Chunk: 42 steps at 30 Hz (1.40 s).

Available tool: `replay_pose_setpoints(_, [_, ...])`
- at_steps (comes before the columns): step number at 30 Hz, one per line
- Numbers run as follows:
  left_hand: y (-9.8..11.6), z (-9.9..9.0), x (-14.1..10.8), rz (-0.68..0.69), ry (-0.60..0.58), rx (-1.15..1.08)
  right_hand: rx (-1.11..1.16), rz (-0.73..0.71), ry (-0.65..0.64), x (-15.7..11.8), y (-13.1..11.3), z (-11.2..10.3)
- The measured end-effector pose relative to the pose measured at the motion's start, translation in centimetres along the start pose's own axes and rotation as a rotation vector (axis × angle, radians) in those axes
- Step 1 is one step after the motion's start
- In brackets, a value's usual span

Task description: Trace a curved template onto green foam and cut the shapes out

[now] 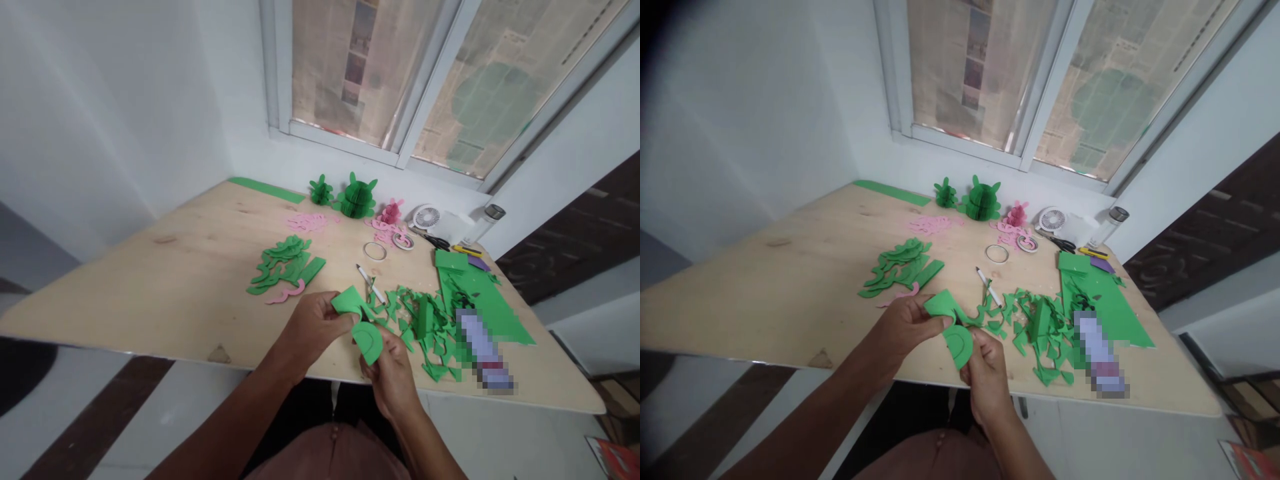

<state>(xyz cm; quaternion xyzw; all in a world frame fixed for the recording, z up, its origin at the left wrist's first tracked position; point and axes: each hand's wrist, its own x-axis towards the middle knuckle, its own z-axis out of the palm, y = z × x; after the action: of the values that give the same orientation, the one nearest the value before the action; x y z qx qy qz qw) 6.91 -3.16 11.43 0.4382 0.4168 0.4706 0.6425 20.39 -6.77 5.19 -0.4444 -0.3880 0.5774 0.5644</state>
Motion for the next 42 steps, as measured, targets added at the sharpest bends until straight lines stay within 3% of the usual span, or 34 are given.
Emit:
replay_pose_setpoints(9, [0.3, -0.3, 0.5, -0.006, -0.033, 0.037, -0.028, -0.009, -0.01, 0.3, -0.2, 0.0])
replay_pose_setpoints(19, [0.5, -1.1, 1.7, -0.026, -0.17, 0.045, -0.04, 0.031, -0.015, 0.9, -0.4, 0.1])
replay_pose_setpoints(28, [0.9, -1.5, 2.5, -0.07, -0.166, 0.03, -0.048, 0.029, -0.022, 1.9, -0.4, 0.3])
replay_pose_setpoints(42, [0.4, -1.0, 3.5, -0.052, -0.034, -0.098, -0.124, 0.042, 0.004, 3.2, -0.4, 0.1])
